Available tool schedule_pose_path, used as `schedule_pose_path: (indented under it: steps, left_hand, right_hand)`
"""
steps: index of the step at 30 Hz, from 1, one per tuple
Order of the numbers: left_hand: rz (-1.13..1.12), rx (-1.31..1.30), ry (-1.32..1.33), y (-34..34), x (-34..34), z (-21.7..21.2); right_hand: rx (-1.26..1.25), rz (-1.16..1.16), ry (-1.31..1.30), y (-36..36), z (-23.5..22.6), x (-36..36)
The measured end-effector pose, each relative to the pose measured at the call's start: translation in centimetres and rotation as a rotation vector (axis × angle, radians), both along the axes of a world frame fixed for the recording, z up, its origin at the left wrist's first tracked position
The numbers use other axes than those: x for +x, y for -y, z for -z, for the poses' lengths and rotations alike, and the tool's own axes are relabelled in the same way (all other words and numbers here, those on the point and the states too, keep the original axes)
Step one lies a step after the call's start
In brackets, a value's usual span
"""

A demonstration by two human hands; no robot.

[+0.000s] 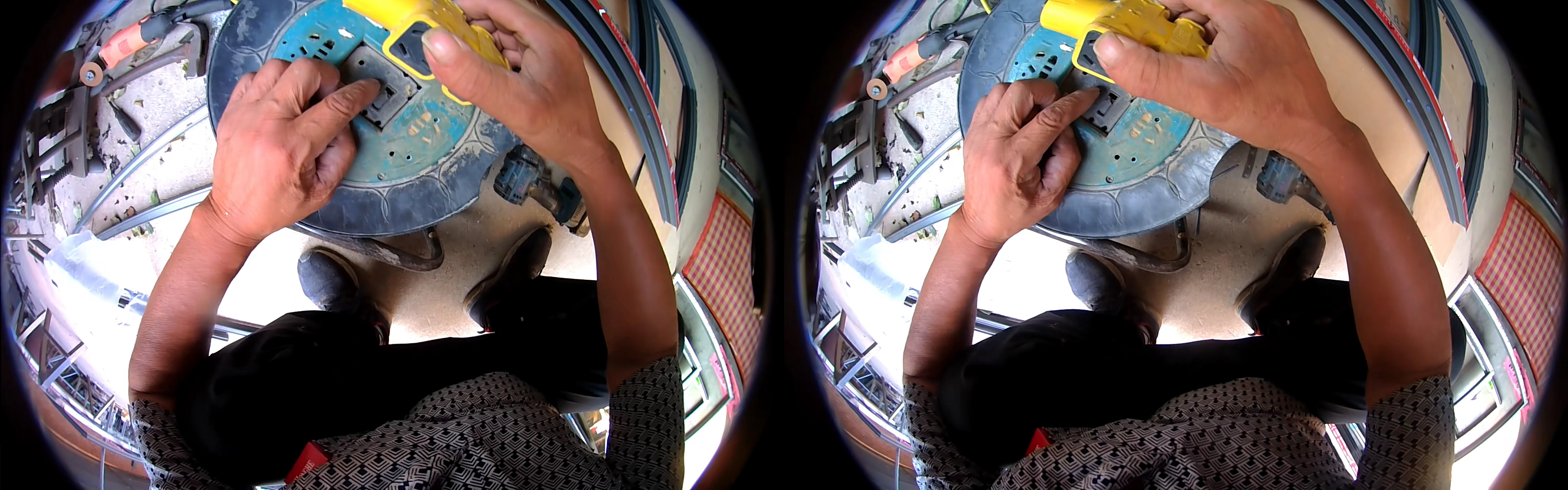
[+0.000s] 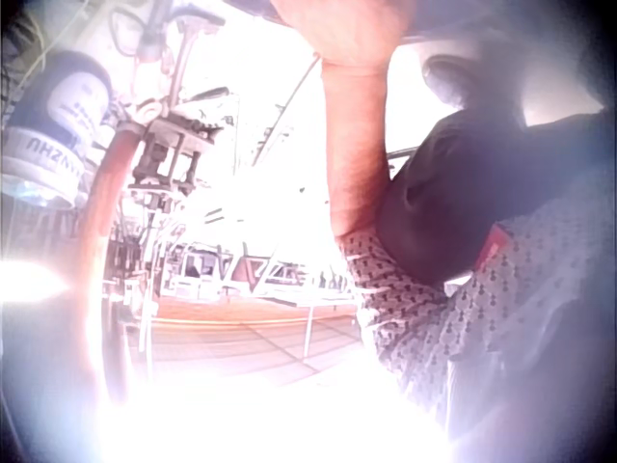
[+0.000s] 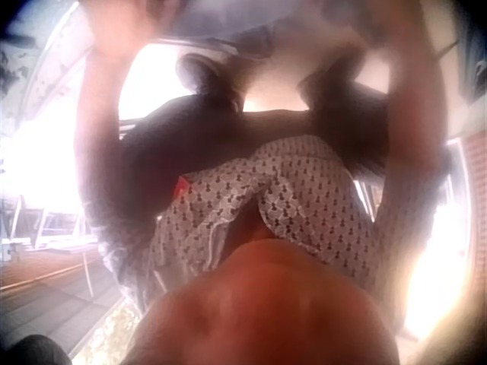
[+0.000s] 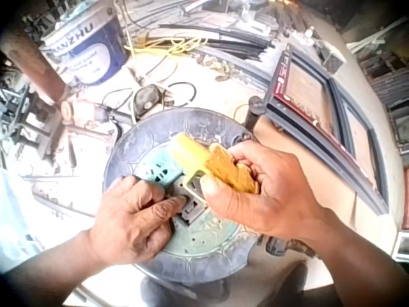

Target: The person sits on the floor and uses a cordless drill to make holes in a yellow plastic object placed on a small round table. The person holds the object with one hand and operates the drill with the other, creating multiple holes in the plastic piece.

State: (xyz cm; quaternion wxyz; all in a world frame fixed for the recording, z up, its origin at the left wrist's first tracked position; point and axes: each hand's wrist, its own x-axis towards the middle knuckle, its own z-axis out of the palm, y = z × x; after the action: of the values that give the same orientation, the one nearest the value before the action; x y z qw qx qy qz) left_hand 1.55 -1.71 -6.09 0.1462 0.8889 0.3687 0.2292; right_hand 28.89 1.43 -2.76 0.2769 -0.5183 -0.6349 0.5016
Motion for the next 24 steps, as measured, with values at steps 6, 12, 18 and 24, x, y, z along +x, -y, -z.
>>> schedule_pose_path:
  steps: [6,12,18,24]
  left_hand:
    - [0.007,-0.101,-0.055,-0.3,0.2,-0.4]
    - [0.008,-0.116,-0.048,-0.5,0.6,-0.4]
    - [-0.002,-0.121,-0.044,-0.4,0.6,-0.3]
    - [0.011,-0.146,-0.032,-0.7,1.1,-0.8]
  right_hand:
    - [0.034,-0.014,0.011,-0.2,0.5,0.0]
    - [0.036,-0.004,-0.054,0.0,0.8,0.1]
    - [0.111,-0.054,0.111,0.4,-2.1,-1.3]
    - [0.034,-0.004,0.002,0.0,0.0,-0.3]
